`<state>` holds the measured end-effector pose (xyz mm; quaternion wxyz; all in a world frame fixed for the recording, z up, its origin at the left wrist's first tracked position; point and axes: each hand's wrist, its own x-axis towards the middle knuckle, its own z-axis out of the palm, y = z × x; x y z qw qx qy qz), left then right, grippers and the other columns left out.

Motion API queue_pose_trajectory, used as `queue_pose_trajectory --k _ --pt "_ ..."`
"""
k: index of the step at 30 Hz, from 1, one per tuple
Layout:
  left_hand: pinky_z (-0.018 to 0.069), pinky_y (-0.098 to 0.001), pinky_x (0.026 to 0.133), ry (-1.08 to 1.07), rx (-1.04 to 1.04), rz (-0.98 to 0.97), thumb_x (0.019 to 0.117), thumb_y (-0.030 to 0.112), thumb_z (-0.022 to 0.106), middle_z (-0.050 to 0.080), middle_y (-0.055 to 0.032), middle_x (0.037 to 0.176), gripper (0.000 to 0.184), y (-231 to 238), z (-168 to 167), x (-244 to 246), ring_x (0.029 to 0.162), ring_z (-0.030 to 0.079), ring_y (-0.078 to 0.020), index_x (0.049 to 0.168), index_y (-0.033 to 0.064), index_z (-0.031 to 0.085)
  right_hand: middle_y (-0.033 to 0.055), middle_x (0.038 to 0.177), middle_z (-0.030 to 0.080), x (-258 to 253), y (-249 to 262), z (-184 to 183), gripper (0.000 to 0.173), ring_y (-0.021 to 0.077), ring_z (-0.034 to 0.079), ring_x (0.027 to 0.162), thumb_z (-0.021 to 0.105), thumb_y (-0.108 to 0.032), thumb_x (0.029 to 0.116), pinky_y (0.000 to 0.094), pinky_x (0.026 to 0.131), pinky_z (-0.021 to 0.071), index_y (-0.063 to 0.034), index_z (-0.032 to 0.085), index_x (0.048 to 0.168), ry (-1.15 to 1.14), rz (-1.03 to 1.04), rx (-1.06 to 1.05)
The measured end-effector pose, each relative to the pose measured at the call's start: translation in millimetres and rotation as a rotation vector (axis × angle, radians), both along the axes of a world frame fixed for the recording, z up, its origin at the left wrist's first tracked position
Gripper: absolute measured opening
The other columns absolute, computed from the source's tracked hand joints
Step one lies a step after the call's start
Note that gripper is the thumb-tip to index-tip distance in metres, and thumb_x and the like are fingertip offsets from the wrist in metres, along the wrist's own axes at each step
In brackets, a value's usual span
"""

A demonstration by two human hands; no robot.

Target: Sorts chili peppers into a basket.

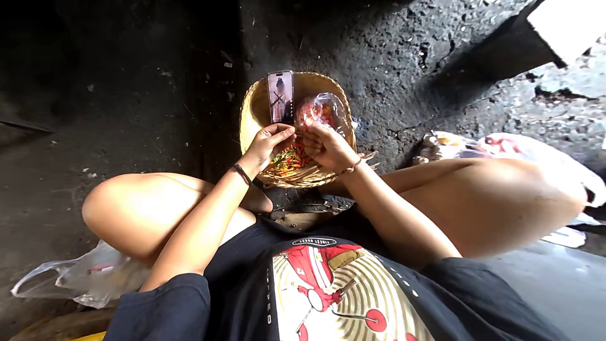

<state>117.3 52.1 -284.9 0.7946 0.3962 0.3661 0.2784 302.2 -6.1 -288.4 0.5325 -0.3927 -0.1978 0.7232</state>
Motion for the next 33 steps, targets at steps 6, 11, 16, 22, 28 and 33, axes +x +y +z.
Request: queue_pose_trajectory --k 6,11,16,22,28,33 --pt "0.0573 -0.0276 0.083 0.398 0.273 -0.112 0.1006 0.008 0.064 0.07 -0.0057 0.094 0.012 8 -8 -5 0.084 0.067 -0.009 0.107 -0.0014 0.068 -0.0035 0.076 0.057 53 21 10 0.025 0.0053 0.055 0.061 0.034 -0.025 0.1085 0.0183 0.056 0.0482 -0.016 0.053 0.094 -0.122 -0.383 -0.153" --pt "0.0551 -0.0521 0.093 0.846 0.635 -0.396 0.0954 0.014 0.068 0.074 -0.0162 0.104 0.018 4 -19 -5 0.099 0.071 -0.0289 0.108 0.0022 0.073 0.0063 0.097 0.063 75 32 -15 0.024 0.0135 0.063 0.077 0.036 -0.015 0.1073 0.0274 0.071 0.0558 -0.003 0.055 0.118 -0.2 -0.542 -0.288" --pt "0.0532 -0.0558 0.096 0.943 0.683 -0.46 0.0966 0.013 0.066 0.074 -0.0152 0.11 0.018 2 -24 -3 0.107 0.07 -0.0311 0.111 0.0049 0.074 0.0115 0.133 0.063 75 33 -10 0.037 0.0164 0.06 0.121 0.037 -0.017 0.11 0.0316 0.103 0.0485 0.0022 0.057 0.134 -0.43 -0.346 -0.202" --pt "0.0493 -0.0621 0.098 1.098 0.765 -0.505 0.1 0.014 0.061 0.07 -0.018 0.121 0.021 -1 -25 -1 0.117 0.065 -0.0374 0.112 0.0093 0.077 0.0099 0.092 0.072 50 14 16 0.024 0.0167 0.069 0.079 0.054 -0.016 0.1024 0.0387 0.074 0.0599 0.002 0.07 0.105 -1.028 0.164 0.12" --pt "0.046 -0.0577 0.106 1.079 0.749 -0.536 0.1022 0.018 0.057 0.068 -0.0162 0.13 0.027 -2 -31 -1 0.127 0.061 -0.0334 0.121 0.0097 0.075 0.0254 0.14 0.055 -2 3 -46 0.036 0.0458 0.056 0.128 0.054 -0.004 0.1 0.0629 0.095 0.0523 -0.005 0.062 0.135 -1.661 0.769 -0.027" --pt "0.0479 -0.0565 0.104 1.074 0.748 -0.568 0.1023 0.022 0.059 0.07 -0.0155 0.125 0.026 -4 -33 -3 0.122 0.064 -0.0329 0.119 0.0102 0.076 0.0291 0.142 0.054 -6 5 -71 0.051 0.0514 0.058 0.123 0.048 -0.007 0.1032 0.0664 0.086 0.0524 -0.0102 0.045 0.154 -1.826 0.73 -0.059"
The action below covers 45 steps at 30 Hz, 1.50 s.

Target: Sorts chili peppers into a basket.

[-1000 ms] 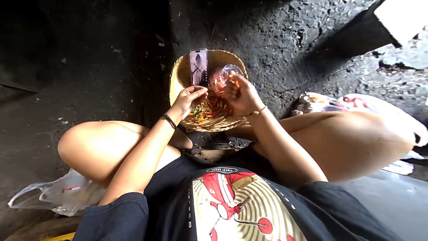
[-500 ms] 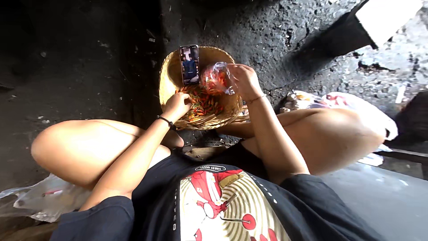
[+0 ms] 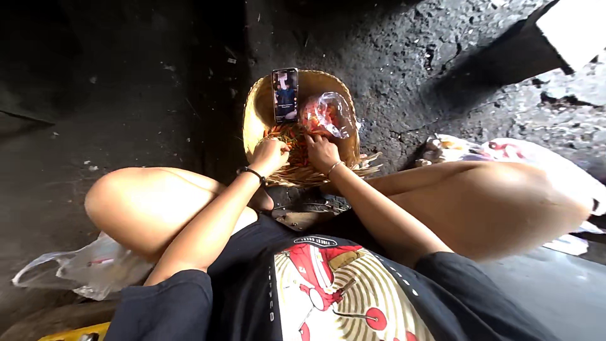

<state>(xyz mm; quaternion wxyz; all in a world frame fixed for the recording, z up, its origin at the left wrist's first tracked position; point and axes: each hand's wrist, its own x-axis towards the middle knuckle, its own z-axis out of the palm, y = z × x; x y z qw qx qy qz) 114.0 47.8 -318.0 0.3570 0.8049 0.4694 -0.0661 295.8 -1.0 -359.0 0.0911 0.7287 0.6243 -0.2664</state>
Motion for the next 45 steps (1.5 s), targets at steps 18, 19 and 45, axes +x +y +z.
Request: queue_pose_trajectory --k 18,19,45 --pt "0.0478 -0.0565 0.104 0.034 -0.075 -0.039 0.1038 0.025 0.059 0.07 -0.0142 0.125 0.028 0 3 4 0.122 0.064 -0.0317 0.121 0.0097 0.074 0.0315 0.14 0.053 0 3 6 0.04 0.0523 0.054 0.126 0.055 0.0 0.0983 0.0657 0.086 0.0529 -0.0035 0.058 0.138 -0.037 -0.006 -0.086" --pt "0.0479 -0.0567 0.104 0.027 -0.074 -0.036 0.1036 0.025 0.059 0.07 -0.0144 0.125 0.027 0 3 5 0.122 0.064 -0.0318 0.121 0.0095 0.074 0.0315 0.138 0.054 0 3 6 0.04 0.0524 0.056 0.124 0.053 0.002 0.099 0.0655 0.086 0.0529 -0.0039 0.059 0.138 -0.037 0.004 -0.075" --pt "0.0453 -0.0535 0.11 -0.164 -0.031 -0.022 0.1039 0.016 0.059 0.062 -0.0181 0.139 0.036 -2 -3 4 0.13 0.059 -0.0335 0.139 0.0081 0.064 0.0233 0.127 0.064 16 0 10 0.033 0.0437 0.061 0.119 0.07 -0.024 0.0964 0.0651 0.097 0.0497 -0.0053 0.069 0.124 0.252 0.113 -0.065"
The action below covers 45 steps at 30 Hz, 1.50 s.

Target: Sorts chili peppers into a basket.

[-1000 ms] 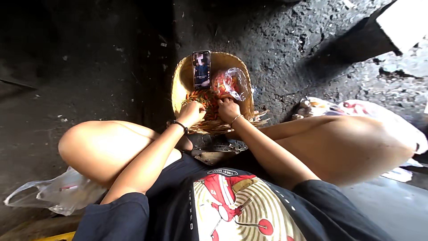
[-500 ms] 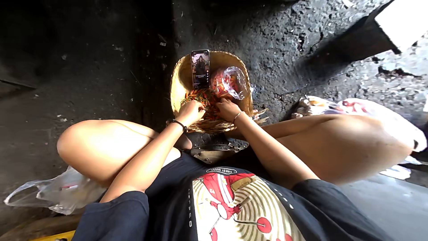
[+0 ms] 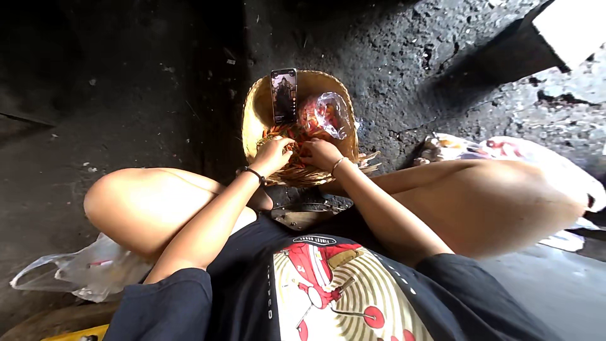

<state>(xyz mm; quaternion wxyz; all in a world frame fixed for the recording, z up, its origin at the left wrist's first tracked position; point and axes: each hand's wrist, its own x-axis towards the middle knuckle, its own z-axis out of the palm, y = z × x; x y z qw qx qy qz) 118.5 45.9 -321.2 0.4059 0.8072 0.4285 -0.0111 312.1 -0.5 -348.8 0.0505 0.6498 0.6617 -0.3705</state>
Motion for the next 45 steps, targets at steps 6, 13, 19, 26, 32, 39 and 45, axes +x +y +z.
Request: queue_pose_trajectory --k 6,13,19,26,32,39,45 --pt "0.0464 -0.0547 0.109 0.016 0.011 -0.017 0.1039 0.017 0.059 0.065 -0.018 0.134 0.032 0 -2 -4 0.128 0.061 -0.0337 0.133 0.0071 0.067 0.0216 0.125 0.067 -16 -4 -3 0.024 0.0426 0.061 0.122 0.064 -0.013 0.0967 0.0653 0.097 0.0493 -0.0057 0.072 0.118 -0.058 0.036 -0.017" --pt "0.0417 -0.0512 0.115 -0.067 -0.003 0.0 0.1078 0.014 0.052 0.061 -0.0168 0.143 0.038 2 1 -1 0.135 0.057 -0.032 0.145 0.0088 0.059 0.0237 0.116 0.07 -3 2 27 0.028 0.0404 0.066 0.114 0.056 -0.018 0.1045 0.062 0.1 0.049 0.0006 0.071 0.118 0.171 -0.014 0.076" --pt "0.0458 -0.0491 0.111 -0.181 -0.044 0.087 0.1047 0.01 0.056 0.068 -0.0179 0.13 0.029 4 7 0 0.125 0.064 -0.0303 0.131 0.0028 0.066 0.0193 0.109 0.072 -3 0 38 0.026 0.0305 0.07 0.104 0.056 -0.015 0.1043 0.0505 0.098 0.0523 0.0019 0.072 0.115 0.438 -0.1 0.241" --pt "0.0534 -0.0406 0.095 -0.302 -0.087 0.242 0.102 0.01 0.063 0.072 -0.0161 0.107 0.019 9 10 -2 0.099 0.069 -0.0216 0.114 -0.0023 0.069 0.0137 0.103 0.072 -10 0 38 0.021 0.0181 0.069 0.093 0.068 -0.016 0.0988 0.0376 0.088 0.0564 0.0004 0.07 0.112 0.603 -0.4 0.329" --pt "0.0518 -0.0383 0.101 -0.396 -0.147 0.236 0.1029 0.005 0.056 0.072 -0.0153 0.115 0.021 10 7 -2 0.107 0.068 -0.0179 0.117 -0.0024 0.07 0.0075 0.089 0.07 -10 -1 40 0.02 0.0103 0.068 0.077 0.068 -0.019 0.0995 0.0285 0.074 0.0586 0.0006 0.069 0.106 0.89 -0.65 0.214" --pt "0.0518 -0.0234 0.091 -0.555 -0.193 0.22 0.1033 0.008 0.06 0.071 -0.0107 0.106 0.019 11 11 -2 0.095 0.064 -0.0051 0.112 -0.0052 0.069 -0.0043 0.076 0.06 -16 -2 41 0.021 0.0043 0.06 0.065 0.048 -0.024 0.1088 0.0206 0.067 0.0551 -0.0121 0.061 0.096 1.437 -1.055 -0.252" --pt "0.0569 -0.0247 0.086 -0.637 -0.244 0.242 0.1017 0.006 0.061 0.072 -0.005 0.094 0.014 8 16 2 0.086 0.068 -0.0049 0.106 -0.003 0.071 -0.0014 0.077 0.061 -15 0 29 0.026 0.0091 0.062 0.067 0.043 -0.028 0.1098 0.0253 0.068 0.0566 -0.0124 0.058 0.096 1.441 -1.187 -0.231"
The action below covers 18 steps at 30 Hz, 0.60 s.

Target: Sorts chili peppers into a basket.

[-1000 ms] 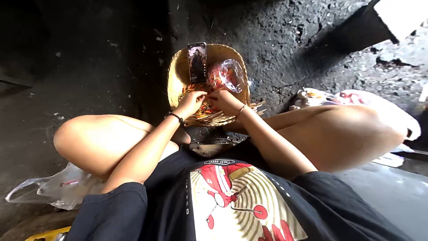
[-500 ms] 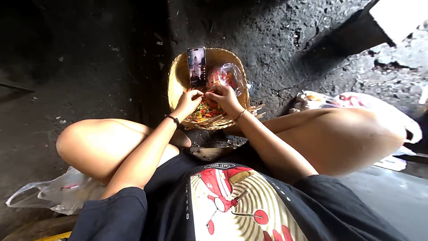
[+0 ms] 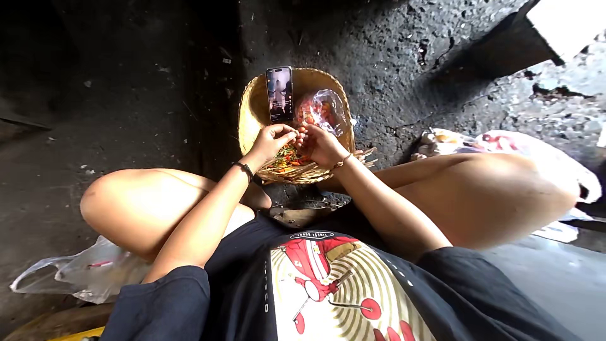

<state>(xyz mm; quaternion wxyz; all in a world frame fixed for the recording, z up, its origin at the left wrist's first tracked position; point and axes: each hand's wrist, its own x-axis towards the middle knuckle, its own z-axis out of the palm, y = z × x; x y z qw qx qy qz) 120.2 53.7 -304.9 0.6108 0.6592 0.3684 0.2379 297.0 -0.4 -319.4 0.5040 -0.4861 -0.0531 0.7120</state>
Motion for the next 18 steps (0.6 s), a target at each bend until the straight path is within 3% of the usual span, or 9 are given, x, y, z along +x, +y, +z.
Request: queue_pose_trajectory --k 1,3,6,7,8,10,13,18 --pt "0.0569 -0.0268 0.085 0.114 0.068 0.001 0.1008 0.009 0.063 0.072 -0.0061 0.094 0.014 2 1 -2 0.085 0.068 -0.0071 0.104 -0.0015 0.072 0.0008 0.079 0.063 2 1 0 0.026 0.0119 0.064 0.07 0.04 -0.025 0.1094 0.0286 0.07 0.0578 -0.0106 0.057 0.096 -0.08 -0.003 -0.012" --pt "0.0552 -0.0418 0.093 0.439 0.171 -0.061 0.0987 0.012 0.065 0.073 -0.014 0.101 0.016 7 4 -9 0.096 0.07 -0.0215 0.105 -0.0008 0.073 0.0045 0.085 0.067 8 3 -5 0.023 0.0139 0.067 0.074 0.041 -0.017 0.1067 0.0308 0.071 0.0582 -0.0051 0.06 0.101 -0.31 0.075 -0.009" --pt "0.0513 -0.0563 0.098 0.748 0.151 -0.175 0.0965 0.011 0.065 0.071 -0.0189 0.112 0.02 10 2 -15 0.109 0.068 -0.0344 0.113 0.0009 0.071 0.0084 0.091 0.06 15 4 -19 0.027 0.0151 0.057 0.076 0.043 -0.014 0.1054 0.0332 0.07 0.0496 0.0007 0.065 0.108 -0.8 0.422 0.089" --pt "0.051 -0.0576 0.097 0.772 0.148 -0.181 0.0963 0.012 0.066 0.071 -0.0179 0.113 0.02 9 0 -16 0.11 0.067 -0.0346 0.114 0.0024 0.071 0.0143 0.094 0.063 16 5 -21 0.028 0.0222 0.06 0.081 0.045 -0.015 0.1048 0.0411 0.074 0.0506 0.0016 0.067 0.108 -0.979 0.569 0.119" --pt "0.0504 -0.0578 0.098 0.777 0.154 -0.185 0.0969 0.014 0.067 0.07 -0.0173 0.115 0.022 7 -2 -15 0.112 0.066 -0.0343 0.115 0.0035 0.071 0.0214 0.104 0.068 15 5 -21 0.026 0.0327 0.066 0.096 0.051 -0.015 0.1039 0.0534 0.086 0.0524 0.0026 0.069 0.11 -1.13 0.727 0.14" --pt "0.0491 -0.058 0.1 0.76 0.175 -0.193 0.0982 0.018 0.066 0.07 -0.0164 0.118 0.023 6 -2 -13 0.115 0.065 -0.0339 0.117 0.0047 0.071 0.0247 0.119 0.067 9 1 -25 0.029 0.0419 0.064 0.115 0.065 -0.021 0.0967 0.064 0.096 0.0503 0.0003 0.07 0.116 -1.35 0.971 0.156" --pt "0.0486 -0.0578 0.101 0.745 0.179 -0.216 0.1003 0.019 0.064 0.071 -0.0158 0.119 0.024 4 -2 -11 0.116 0.066 -0.033 0.118 0.0049 0.071 0.0285 0.135 0.057 1 -4 -34 0.054 0.0479 0.055 0.126 0.08 -0.03 0.0884 0.0661 0.096 0.0487 -0.0039 0.064 0.132 -1.438 1.153 0.103" --pt "0.0489 -0.0578 0.101 0.749 0.179 -0.24 0.1014 0.022 0.063 0.071 -0.0151 0.118 0.024 3 -7 -10 0.115 0.066 -0.0325 0.117 0.0067 0.072 0.0263 0.131 0.06 -2 -5 -39 0.036 0.0456 0.058 0.123 0.072 -0.016 0.0922 0.064 0.095 0.0504 -0.0014 0.067 0.125 -1.468 1.175 0.131"
